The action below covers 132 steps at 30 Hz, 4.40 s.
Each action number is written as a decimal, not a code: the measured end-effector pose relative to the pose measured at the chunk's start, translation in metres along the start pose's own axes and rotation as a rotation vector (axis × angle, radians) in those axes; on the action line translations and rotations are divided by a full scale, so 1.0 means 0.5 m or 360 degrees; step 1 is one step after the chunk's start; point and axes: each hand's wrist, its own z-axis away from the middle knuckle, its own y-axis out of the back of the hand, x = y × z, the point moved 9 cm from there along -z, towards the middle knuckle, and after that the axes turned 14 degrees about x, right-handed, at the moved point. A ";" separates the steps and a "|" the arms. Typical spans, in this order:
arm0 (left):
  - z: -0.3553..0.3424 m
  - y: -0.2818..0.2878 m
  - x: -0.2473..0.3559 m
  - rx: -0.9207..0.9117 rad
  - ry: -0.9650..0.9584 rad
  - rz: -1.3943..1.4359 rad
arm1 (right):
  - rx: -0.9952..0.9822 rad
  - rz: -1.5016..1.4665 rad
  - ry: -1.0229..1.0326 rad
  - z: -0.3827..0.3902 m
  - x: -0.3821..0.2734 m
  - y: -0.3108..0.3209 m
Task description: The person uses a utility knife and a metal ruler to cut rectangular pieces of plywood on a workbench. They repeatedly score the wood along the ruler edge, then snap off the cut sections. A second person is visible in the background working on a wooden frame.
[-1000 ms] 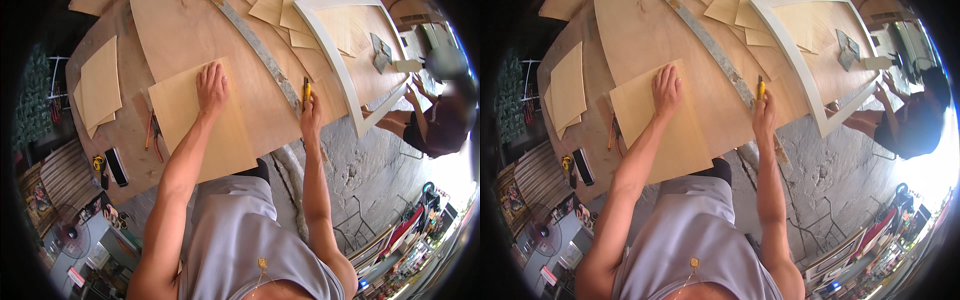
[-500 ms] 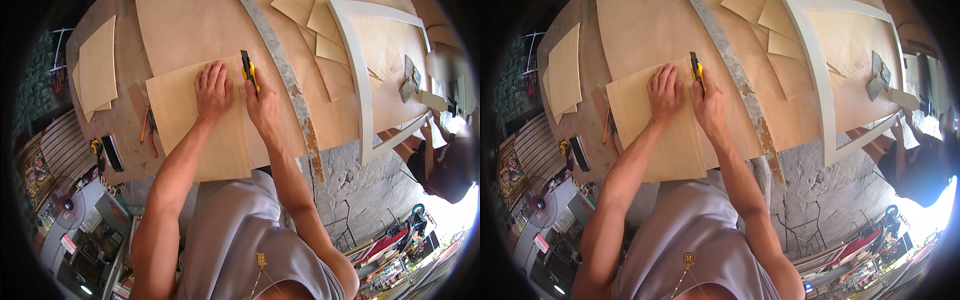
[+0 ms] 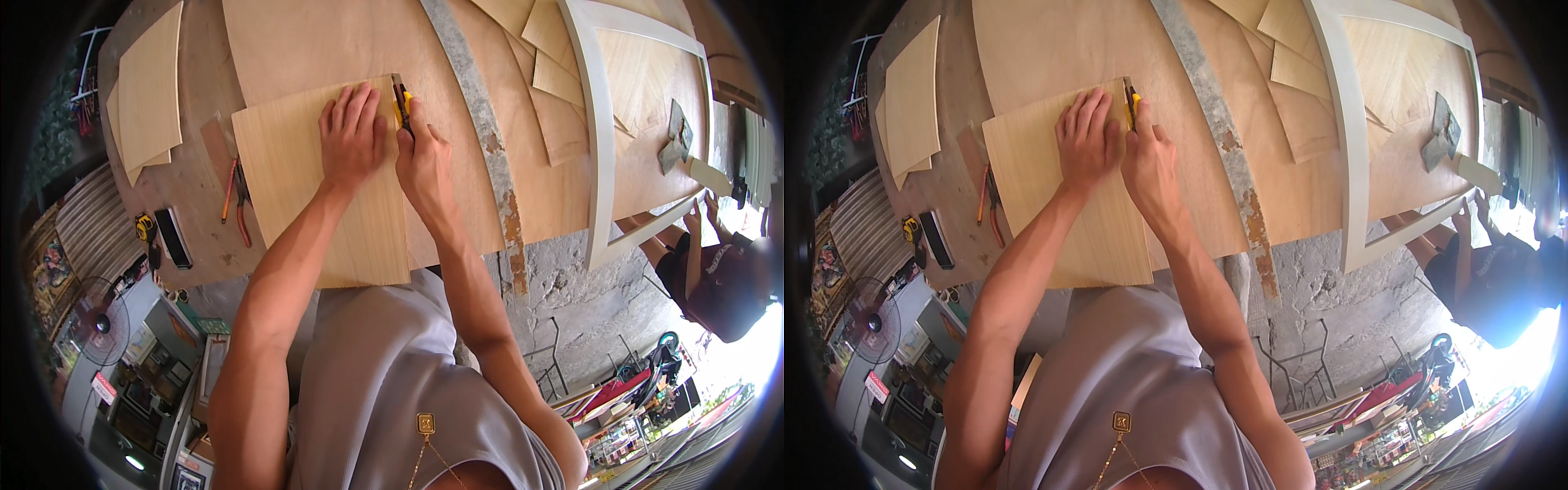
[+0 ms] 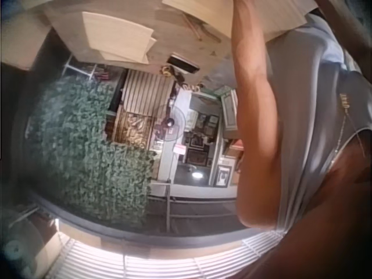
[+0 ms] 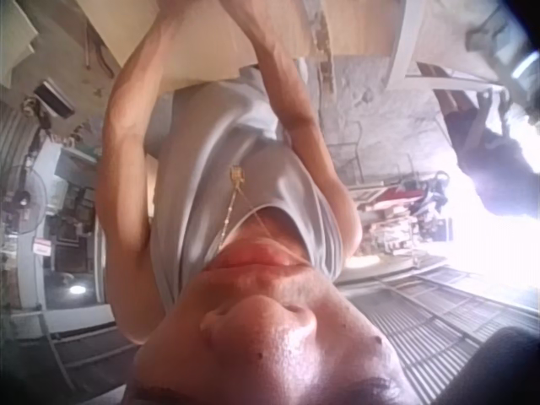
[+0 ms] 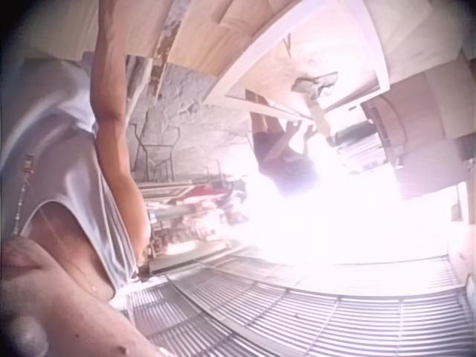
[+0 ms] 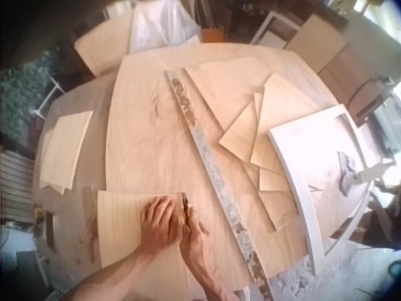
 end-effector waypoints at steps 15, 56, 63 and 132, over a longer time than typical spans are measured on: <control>0.001 0.002 0.005 -0.0056 -0.0005 -0.0047 | -0.0176 0.0163 0.0060 0.014 -0.041 0.004; 0.001 0.000 0.002 0.0062 -0.0060 -0.0012 | -0.0328 0.0424 0.0100 0.262 0.019 0.075; 0.001 -0.001 0.004 0.0054 -0.0066 -0.0024 | -0.0385 0.0459 0.0028 0.307 0.025 0.095; -0.001 0.003 0.002 0.0078 -0.0035 -0.0060 | -0.0441 0.0435 0.0095 0.303 0.034 0.091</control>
